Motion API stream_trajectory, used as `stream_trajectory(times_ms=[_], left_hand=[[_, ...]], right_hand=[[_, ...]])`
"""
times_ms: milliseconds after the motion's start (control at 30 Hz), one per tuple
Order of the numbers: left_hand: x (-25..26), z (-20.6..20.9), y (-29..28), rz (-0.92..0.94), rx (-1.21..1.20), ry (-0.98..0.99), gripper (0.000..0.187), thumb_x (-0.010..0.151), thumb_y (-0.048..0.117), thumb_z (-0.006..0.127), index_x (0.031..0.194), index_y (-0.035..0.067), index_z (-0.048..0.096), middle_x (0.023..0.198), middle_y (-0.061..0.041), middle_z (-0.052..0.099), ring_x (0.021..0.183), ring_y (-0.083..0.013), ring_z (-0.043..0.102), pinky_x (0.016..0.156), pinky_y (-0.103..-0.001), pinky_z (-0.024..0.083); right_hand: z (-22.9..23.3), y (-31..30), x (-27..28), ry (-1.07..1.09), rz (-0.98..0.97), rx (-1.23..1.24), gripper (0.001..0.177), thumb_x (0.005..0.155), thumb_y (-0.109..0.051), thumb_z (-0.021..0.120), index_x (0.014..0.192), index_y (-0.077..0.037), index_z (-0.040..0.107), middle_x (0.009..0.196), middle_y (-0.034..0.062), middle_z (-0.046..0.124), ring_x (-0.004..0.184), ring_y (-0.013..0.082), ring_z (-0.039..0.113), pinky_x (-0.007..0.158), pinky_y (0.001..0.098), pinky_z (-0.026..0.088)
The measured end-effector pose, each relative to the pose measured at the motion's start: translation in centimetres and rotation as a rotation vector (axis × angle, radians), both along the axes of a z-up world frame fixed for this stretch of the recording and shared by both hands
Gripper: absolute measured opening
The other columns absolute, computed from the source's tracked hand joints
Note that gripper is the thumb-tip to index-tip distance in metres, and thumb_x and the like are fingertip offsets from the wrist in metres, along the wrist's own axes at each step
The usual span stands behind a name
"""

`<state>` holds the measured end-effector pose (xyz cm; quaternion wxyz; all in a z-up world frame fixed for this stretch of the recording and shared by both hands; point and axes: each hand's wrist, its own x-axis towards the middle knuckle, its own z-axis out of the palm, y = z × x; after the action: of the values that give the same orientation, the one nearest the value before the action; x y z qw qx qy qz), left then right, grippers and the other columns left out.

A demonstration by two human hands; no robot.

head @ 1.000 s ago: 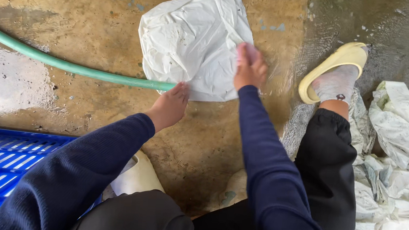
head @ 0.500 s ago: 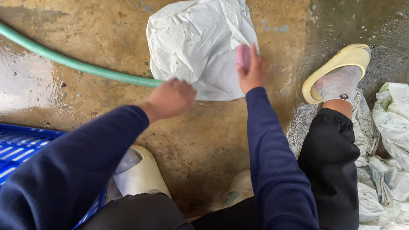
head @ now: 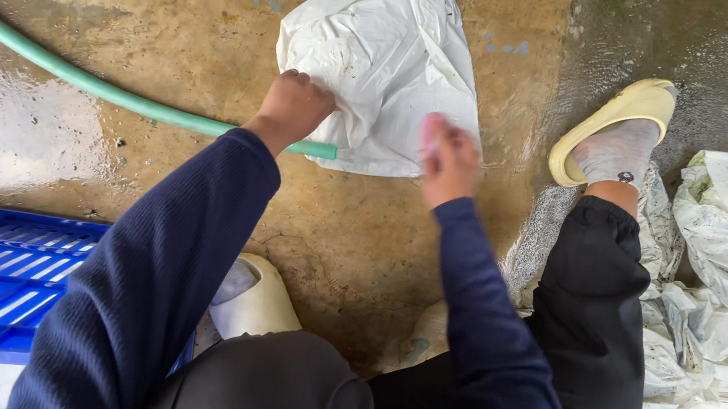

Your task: The person scrubs a white plastic bag on a wet concrete floor using a pink scrubber and water from a green hose. They repeatedly rub the bag, rinse it, and place it into a blue crate.

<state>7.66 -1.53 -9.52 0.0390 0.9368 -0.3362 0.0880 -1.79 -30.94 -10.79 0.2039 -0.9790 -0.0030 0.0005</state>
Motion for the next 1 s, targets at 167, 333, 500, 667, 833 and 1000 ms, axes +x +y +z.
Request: stream_trajectory(times_ms=[167, 333, 500, 667, 833, 1000], left_hand=[[0.3, 0.8, -2.6, 0.125, 0.105, 0.390, 0.031, 0.094, 0.034, 0.048, 0.076, 0.016, 0.067, 0.056, -0.003, 0.060, 0.053, -0.0215, 0.062, 0.049, -0.033, 0.046], [0.0, 0.6, -4.1, 0.315, -0.144, 0.762, 0.033, 0.093, 0.035, 0.049, 0.092, 0.009, 0.070, 0.067, -0.012, 0.065, 0.063, -0.0289, 0.067, 0.051, -0.037, 0.054], [0.8, 0.6, -3.5, 0.445, -0.196, 0.926, 0.031, 0.090, 0.031, 0.053, 0.102, 0.007, 0.069, 0.081, -0.018, 0.066, 0.078, -0.0395, 0.067, 0.061, -0.048, 0.056], [0.5, -0.2, -1.6, 0.517, -0.147, 0.905, 0.028, 0.088, 0.033, 0.057, 0.101, 0.012, 0.070, 0.084, -0.017, 0.066, 0.079, -0.0404, 0.066, 0.060, -0.050, 0.056], [0.4, 0.2, -1.7, 0.514, -0.206, 0.863, 0.022, 0.085, 0.030, 0.062, 0.094, 0.011, 0.071, 0.075, -0.015, 0.065, 0.071, -0.0370, 0.067, 0.054, -0.045, 0.057], [0.5, 0.4, -1.3, 0.468, -0.225, 0.858, 0.021, 0.085, 0.020, 0.061, 0.094, 0.004, 0.070, 0.078, -0.020, 0.064, 0.073, -0.0375, 0.067, 0.056, -0.043, 0.057]], right_hand=[[3.3, 8.3, -4.9, 0.013, 0.132, -0.020, 0.047, 0.088, -0.035, 0.055, 0.134, -0.039, 0.047, 0.130, 0.0115, 0.041, 0.117, 0.0349, 0.046, 0.098, 0.0434, 0.041], [-1.0, 2.9, -3.9, 0.088, 0.119, -0.173, 0.045, 0.086, -0.033, 0.057, 0.129, -0.043, 0.049, 0.127, 0.0125, 0.045, 0.115, 0.0363, 0.049, 0.096, 0.0470, 0.041], [-3.0, 4.8, -2.7, -0.010, -0.053, -0.124, 0.044, 0.083, -0.034, 0.062, 0.126, -0.041, 0.054, 0.121, 0.0068, 0.049, 0.107, 0.0297, 0.054, 0.091, 0.0433, 0.040], [-1.3, 6.2, -3.0, -0.083, 0.160, -0.100, 0.039, 0.082, -0.034, 0.062, 0.119, -0.046, 0.057, 0.126, 0.0058, 0.047, 0.108, 0.0317, 0.053, 0.086, 0.0421, 0.046], [-2.8, 6.4, -3.0, -0.169, -0.085, -0.224, 0.052, 0.073, -0.025, 0.071, 0.119, -0.045, 0.058, 0.123, 0.0069, 0.045, 0.103, 0.0325, 0.054, 0.079, 0.0441, 0.050], [8.6, 10.9, -1.0, 0.582, -0.262, 0.285, 0.047, 0.084, -0.046, 0.059, 0.129, -0.041, 0.048, 0.128, 0.0011, 0.051, 0.114, 0.0284, 0.056, 0.097, 0.0327, 0.044]])
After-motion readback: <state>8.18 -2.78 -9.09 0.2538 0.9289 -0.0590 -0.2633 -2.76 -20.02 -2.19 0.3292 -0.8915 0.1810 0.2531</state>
